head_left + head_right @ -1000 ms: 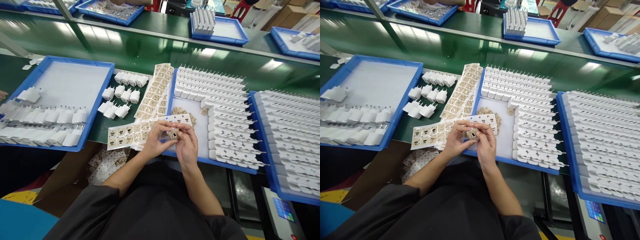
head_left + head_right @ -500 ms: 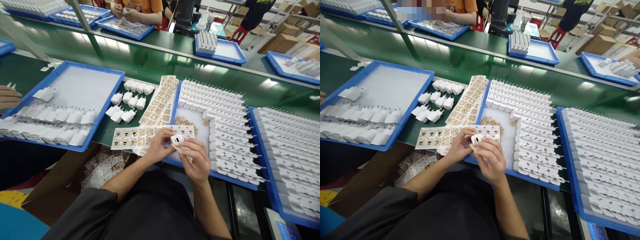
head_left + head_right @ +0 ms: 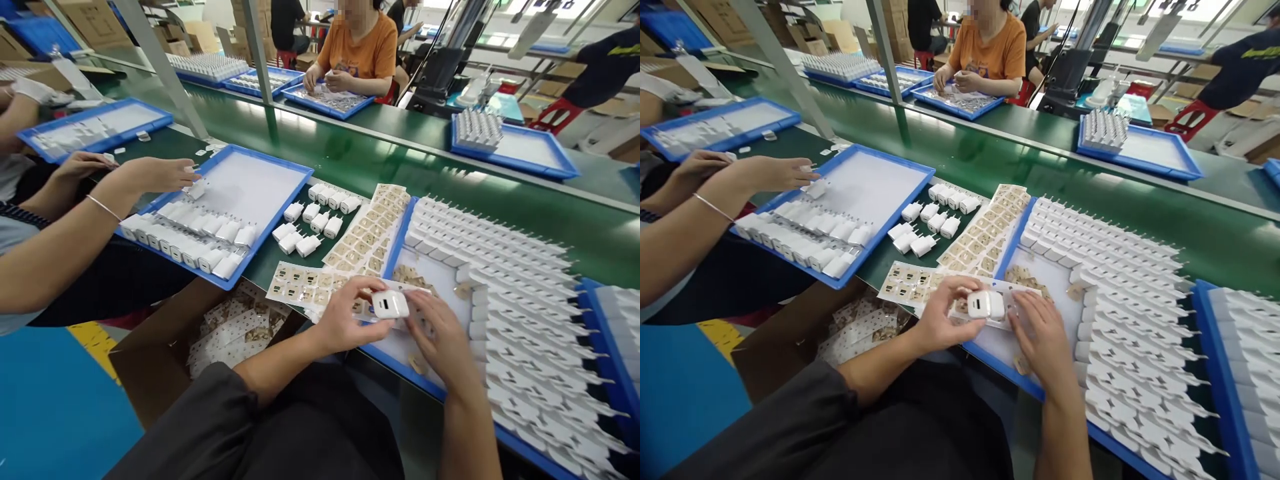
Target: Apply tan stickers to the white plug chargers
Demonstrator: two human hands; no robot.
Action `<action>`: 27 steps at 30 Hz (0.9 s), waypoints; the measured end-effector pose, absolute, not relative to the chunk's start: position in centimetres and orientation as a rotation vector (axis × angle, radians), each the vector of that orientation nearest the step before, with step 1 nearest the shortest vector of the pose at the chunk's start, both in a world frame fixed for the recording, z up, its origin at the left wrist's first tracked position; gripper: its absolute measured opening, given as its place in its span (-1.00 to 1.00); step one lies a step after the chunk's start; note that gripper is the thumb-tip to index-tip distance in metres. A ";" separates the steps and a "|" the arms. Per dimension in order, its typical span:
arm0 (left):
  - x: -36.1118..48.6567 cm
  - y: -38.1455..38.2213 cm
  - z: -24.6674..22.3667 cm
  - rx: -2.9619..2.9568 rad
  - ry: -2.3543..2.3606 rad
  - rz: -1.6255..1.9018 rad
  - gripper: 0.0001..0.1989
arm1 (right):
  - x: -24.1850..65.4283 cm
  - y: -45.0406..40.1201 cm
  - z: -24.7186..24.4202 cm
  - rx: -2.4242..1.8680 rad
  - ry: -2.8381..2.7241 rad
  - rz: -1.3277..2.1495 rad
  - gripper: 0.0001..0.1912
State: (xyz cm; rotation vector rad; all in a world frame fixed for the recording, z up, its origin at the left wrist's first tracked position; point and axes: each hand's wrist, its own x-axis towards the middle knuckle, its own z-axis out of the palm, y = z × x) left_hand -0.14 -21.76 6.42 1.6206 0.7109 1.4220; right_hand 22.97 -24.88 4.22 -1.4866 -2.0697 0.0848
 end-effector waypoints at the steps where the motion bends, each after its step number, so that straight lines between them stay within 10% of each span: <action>1: -1.2 -21.3 6.8 1.690 0.772 1.455 -0.50 | 22.9 -25.0 4.0 -1.475 -2.141 0.132 -0.65; 17: -10.9 -13.9 3.1 2.364 1.734 0.905 -0.67 | 22.9 -25.1 2.3 -1.705 -1.986 -0.020 -0.49; 27: -4.8 -16.2 5.9 2.309 1.017 0.824 -0.66 | 22.1 -25.6 5.1 -1.542 -1.888 0.125 -0.59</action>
